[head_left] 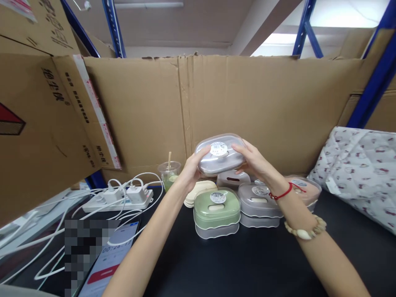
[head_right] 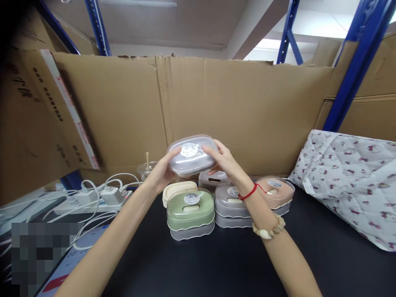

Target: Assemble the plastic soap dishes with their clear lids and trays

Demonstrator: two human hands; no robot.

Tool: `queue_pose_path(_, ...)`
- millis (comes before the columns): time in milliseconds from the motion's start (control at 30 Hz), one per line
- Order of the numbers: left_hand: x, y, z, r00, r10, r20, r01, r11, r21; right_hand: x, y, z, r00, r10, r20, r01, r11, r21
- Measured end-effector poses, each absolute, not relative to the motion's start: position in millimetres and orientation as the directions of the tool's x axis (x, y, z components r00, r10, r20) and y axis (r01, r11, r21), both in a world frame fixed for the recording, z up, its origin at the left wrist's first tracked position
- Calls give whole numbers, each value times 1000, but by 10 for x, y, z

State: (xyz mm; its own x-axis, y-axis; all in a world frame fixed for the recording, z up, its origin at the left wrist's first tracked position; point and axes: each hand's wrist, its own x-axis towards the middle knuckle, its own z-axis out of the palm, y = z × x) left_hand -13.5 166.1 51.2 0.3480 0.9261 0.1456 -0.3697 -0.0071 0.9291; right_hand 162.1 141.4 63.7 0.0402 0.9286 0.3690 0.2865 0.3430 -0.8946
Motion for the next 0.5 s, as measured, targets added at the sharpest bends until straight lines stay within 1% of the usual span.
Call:
queue_pose_path(33, -112, 1647, 507, 333, 930, 152, -381, -15, 924, 1653, 1397, 649, 22, 893, 450, 350, 415, -840)
queue_pose_path(67, -83, 1626, 503, 315, 936, 154, -384, -23, 923, 1689, 1366, 661, -25, 839, 544, 425, 502, -754)
queue_pose_path(100, -53, 1595, 501, 300, 941, 154, -379, -31, 925, 1723, 1321, 673, -103, 770, 629, 496, 588, -639)
queue_pose_path(133, -22, 1556, 501, 291, 944, 156, -373, -38, 927, 1752, 1261, 684, -197, 704, 683, 560, 652, -511)
queue_pose_path(167, 6, 1509, 503, 292, 943, 159, -369, -42, 928, 1774, 1191, 693, -284, 660, 696, 617, 681, -394)
queue_pose_path(200, 31, 1455, 509, 300, 940, 162, -368, -43, 929, 1792, 1115, 702, -347, 648, 678, 670, 677, -304)
queue_pose_path(233, 51, 1398, 516, 323, 932, 163, -364, -36, 931, 1813, 1041, 709, -376, 658, 653, 720, 650, -241)
queue_pose_path(300, 78, 1283, 525, 435, 888, 148, -333, 6, 943, 1900, 915, 724, -369, 717, 592, 805, 564, -181)
queue_pose_path(400, 114, 1146, 490, 627, 774, 91, -188, 37, 981, 2261, 813, 750, -369, 798, 477, 833, 511, -211)
queue_pose_path(467, 156, 1087, 421, 644, 761, 79, -49, -62, 997, 2652, 784, 759, -344, 821, 455, 842, 484, -238)
queue_pose_path(500, 184, 1065, 378, 619, 779, 97, 28, -145, 989, 2866, 772, 756, -275, 840, 468, 871, 424, -248)
